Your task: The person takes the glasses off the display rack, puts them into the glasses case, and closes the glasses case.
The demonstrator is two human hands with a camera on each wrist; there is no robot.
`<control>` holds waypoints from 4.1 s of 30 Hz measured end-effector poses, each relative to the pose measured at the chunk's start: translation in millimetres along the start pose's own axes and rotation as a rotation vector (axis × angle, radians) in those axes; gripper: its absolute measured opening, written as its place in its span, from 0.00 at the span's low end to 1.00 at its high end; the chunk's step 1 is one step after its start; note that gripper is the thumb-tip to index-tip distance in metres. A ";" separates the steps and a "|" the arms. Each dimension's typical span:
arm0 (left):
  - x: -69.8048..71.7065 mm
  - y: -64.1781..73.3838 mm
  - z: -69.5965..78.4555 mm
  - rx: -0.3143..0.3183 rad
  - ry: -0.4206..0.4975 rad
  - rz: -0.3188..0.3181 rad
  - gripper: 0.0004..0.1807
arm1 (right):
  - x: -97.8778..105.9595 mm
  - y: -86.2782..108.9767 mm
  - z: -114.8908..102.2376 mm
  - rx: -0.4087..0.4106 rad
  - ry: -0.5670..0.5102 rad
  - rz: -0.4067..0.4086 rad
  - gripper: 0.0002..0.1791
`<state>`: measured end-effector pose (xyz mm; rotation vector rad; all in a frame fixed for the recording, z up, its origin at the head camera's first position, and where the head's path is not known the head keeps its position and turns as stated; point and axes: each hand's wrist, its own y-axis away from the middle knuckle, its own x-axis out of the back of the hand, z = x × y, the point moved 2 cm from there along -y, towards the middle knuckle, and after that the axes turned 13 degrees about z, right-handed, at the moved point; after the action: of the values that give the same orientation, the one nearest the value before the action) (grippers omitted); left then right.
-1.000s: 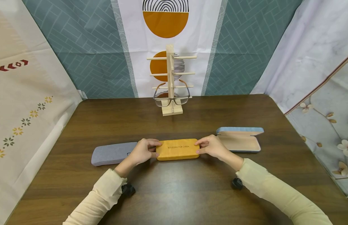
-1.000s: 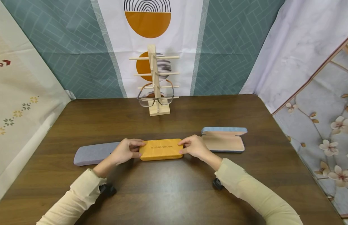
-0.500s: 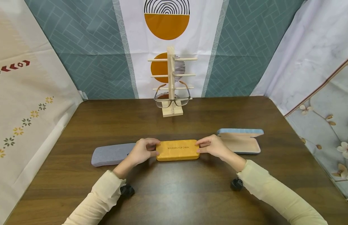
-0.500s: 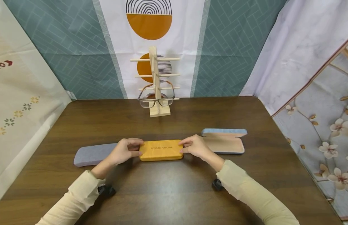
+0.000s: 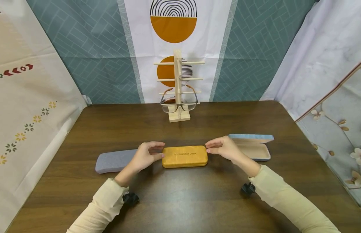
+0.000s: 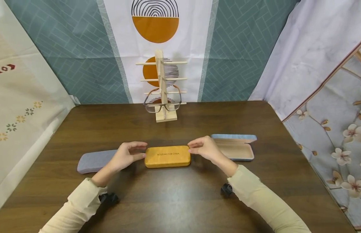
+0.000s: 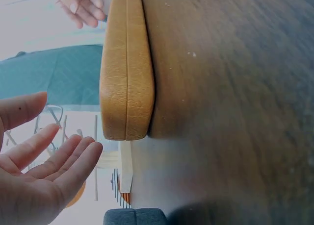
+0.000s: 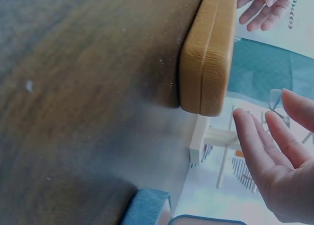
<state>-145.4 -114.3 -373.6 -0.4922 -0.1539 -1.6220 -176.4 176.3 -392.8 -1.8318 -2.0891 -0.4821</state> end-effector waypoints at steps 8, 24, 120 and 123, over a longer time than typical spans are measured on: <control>-1.7 -9.4 -30.1 -0.006 0.070 0.073 0.19 | 1.6 -3.6 -4.2 0.019 -0.074 -0.003 0.13; 6.2 -24.2 -28.2 0.002 0.130 0.146 0.21 | 2.8 -18.7 -15.3 0.019 -0.214 0.054 0.16; -0.4 -131.6 -24.6 0.246 0.430 0.445 0.24 | -14.4 -128.4 -53.7 -0.046 -0.400 0.340 0.25; -2.2 -132.2 -24.7 0.253 0.434 0.447 0.22 | -16.5 -129.1 -54.4 -0.061 -0.410 0.347 0.24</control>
<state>-279.6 -105.7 -371.6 0.0309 0.0744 -1.2128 -301.4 121.5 -357.1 -2.4333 -1.9347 -0.0849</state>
